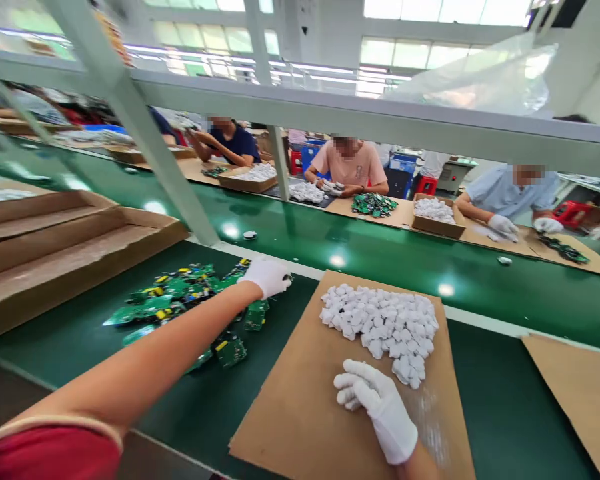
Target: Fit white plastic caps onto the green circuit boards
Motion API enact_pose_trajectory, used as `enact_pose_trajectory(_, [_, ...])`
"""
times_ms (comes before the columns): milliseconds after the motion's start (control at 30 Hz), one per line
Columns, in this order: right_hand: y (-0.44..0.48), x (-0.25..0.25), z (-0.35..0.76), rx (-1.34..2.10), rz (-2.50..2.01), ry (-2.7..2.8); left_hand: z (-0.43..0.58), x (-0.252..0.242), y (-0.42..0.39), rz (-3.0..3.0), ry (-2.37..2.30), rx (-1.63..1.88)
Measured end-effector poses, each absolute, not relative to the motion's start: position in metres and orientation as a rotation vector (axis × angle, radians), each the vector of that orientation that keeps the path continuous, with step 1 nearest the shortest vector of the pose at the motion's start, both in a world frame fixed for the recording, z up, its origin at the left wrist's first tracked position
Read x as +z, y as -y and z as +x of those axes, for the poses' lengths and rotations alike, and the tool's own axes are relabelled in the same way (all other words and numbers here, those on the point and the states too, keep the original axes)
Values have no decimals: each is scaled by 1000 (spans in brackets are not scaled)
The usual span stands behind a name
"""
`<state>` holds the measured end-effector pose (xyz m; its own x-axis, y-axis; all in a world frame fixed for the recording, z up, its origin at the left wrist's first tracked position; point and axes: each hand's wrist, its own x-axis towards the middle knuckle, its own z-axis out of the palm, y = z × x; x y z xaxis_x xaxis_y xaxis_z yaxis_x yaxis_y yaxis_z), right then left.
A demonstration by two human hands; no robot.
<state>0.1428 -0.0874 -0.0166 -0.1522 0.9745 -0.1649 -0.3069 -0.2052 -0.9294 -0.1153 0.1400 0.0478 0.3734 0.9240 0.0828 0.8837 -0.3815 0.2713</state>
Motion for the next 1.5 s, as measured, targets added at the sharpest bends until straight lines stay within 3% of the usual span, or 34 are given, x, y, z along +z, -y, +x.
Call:
enact_pose_trajectory(200, [88, -17, 142, 1601, -999, 1033, -57, 54, -83, 2190, -1246, 590])
enact_pose_trajectory(333, [97, 4, 154, 1475, -1110, 1146, -8, 37, -17, 906, -664, 577])
enact_pose_trajectory(433, [104, 19, 178, 1037, -1487, 1252, 14, 19, 13, 540, -558, 446])
enact_pose_trajectory(600, [106, 5, 221, 192, -2023, 1471, 19, -5, 22, 472, -434, 325])
enact_pose_trajectory(833, [108, -27, 227, 127, -2121, 1377, 13, -10, 19, 481, -400, 302])
enact_pose_trajectory(1033, [110, -24, 234, 142, -2012, 1475, 13, -10, 18, 470, -403, 268])
enact_pose_trajectory(1500, [115, -21, 237, 245, -2232, 1525, 12, -8, 17, 463, -429, 252])
